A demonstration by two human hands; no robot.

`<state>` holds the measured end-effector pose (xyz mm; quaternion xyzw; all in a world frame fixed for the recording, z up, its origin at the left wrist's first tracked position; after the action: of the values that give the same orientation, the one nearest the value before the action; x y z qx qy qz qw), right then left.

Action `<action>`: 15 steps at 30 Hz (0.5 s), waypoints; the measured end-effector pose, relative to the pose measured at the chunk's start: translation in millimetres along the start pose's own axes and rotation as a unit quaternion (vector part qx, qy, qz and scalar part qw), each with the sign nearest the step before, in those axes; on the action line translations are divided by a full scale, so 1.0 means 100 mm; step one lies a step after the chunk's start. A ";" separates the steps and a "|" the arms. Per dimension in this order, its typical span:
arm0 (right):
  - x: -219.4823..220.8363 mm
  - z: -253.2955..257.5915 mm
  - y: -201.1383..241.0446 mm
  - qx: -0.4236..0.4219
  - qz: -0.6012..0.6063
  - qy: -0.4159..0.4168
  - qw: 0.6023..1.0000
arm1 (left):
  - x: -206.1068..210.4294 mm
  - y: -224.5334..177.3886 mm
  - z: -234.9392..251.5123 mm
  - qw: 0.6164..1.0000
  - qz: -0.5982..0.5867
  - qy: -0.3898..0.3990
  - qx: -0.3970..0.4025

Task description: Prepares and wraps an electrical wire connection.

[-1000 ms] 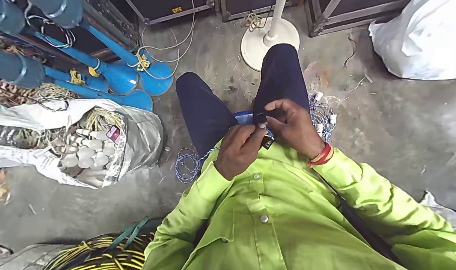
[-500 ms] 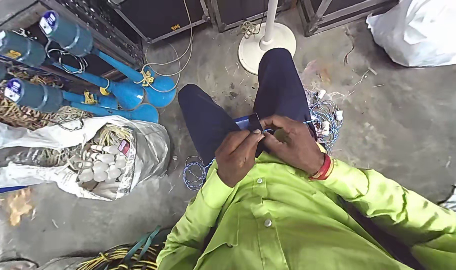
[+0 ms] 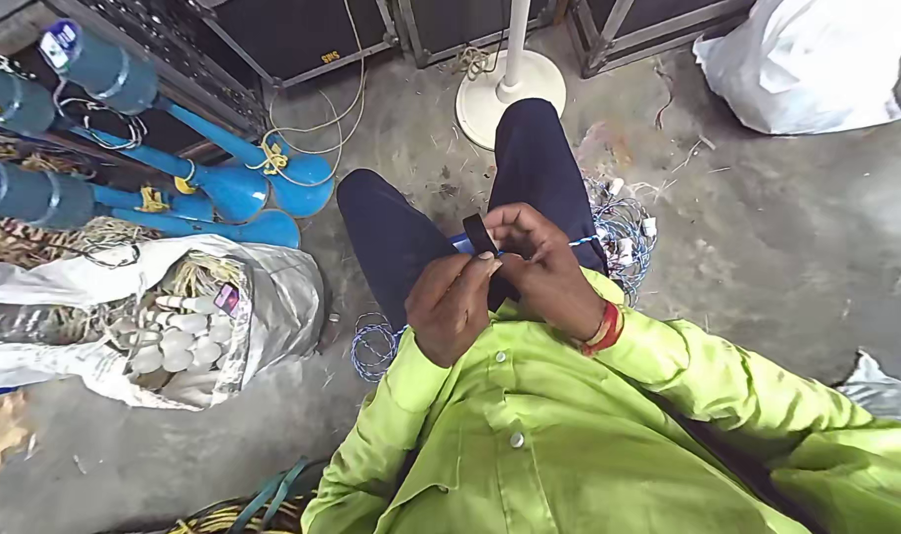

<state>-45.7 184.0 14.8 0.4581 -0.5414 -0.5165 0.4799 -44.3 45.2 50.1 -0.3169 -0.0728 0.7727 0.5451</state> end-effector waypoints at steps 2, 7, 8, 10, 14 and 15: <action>0.06 -0.02 -0.04 0.016 0.009 -0.008 1.000 | 0.00 -0.03 0.04 1.000 0.010 -0.002 0.011; 0.03 -0.05 -0.09 0.046 0.068 -0.047 0.996 | -0.02 0.05 0.06 1.000 0.016 -0.003 -0.008; 0.01 -0.05 -0.08 0.044 0.084 -0.056 0.994 | -0.02 0.07 0.06 1.000 0.011 -0.003 -0.022; -0.01 -0.06 -0.10 0.047 0.111 -0.065 0.991 | -0.02 0.14 0.06 0.998 -0.009 -0.003 -0.057; -0.03 -0.05 -0.17 0.072 0.141 -0.036 0.987 | 0.02 0.34 0.06 0.985 -0.095 0.024 -0.145; -0.04 -0.04 -0.18 0.065 0.133 -0.023 0.989 | 0.03 0.38 0.05 0.978 -0.114 0.036 -0.169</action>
<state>-41.2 187.1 -2.9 0.4003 -0.6404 -0.4225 0.5011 -77.9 34.1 35.7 -0.4216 -0.2179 0.6700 0.5708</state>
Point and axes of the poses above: each hand's wrist, its own z-axis towards the middle knuckle, its own x-axis out of the palm, y = z × x, the point moved 8 cm from there along z, towards the middle knuckle, and after that the axes turned 5 degrees about z, right-handed, at the moved point
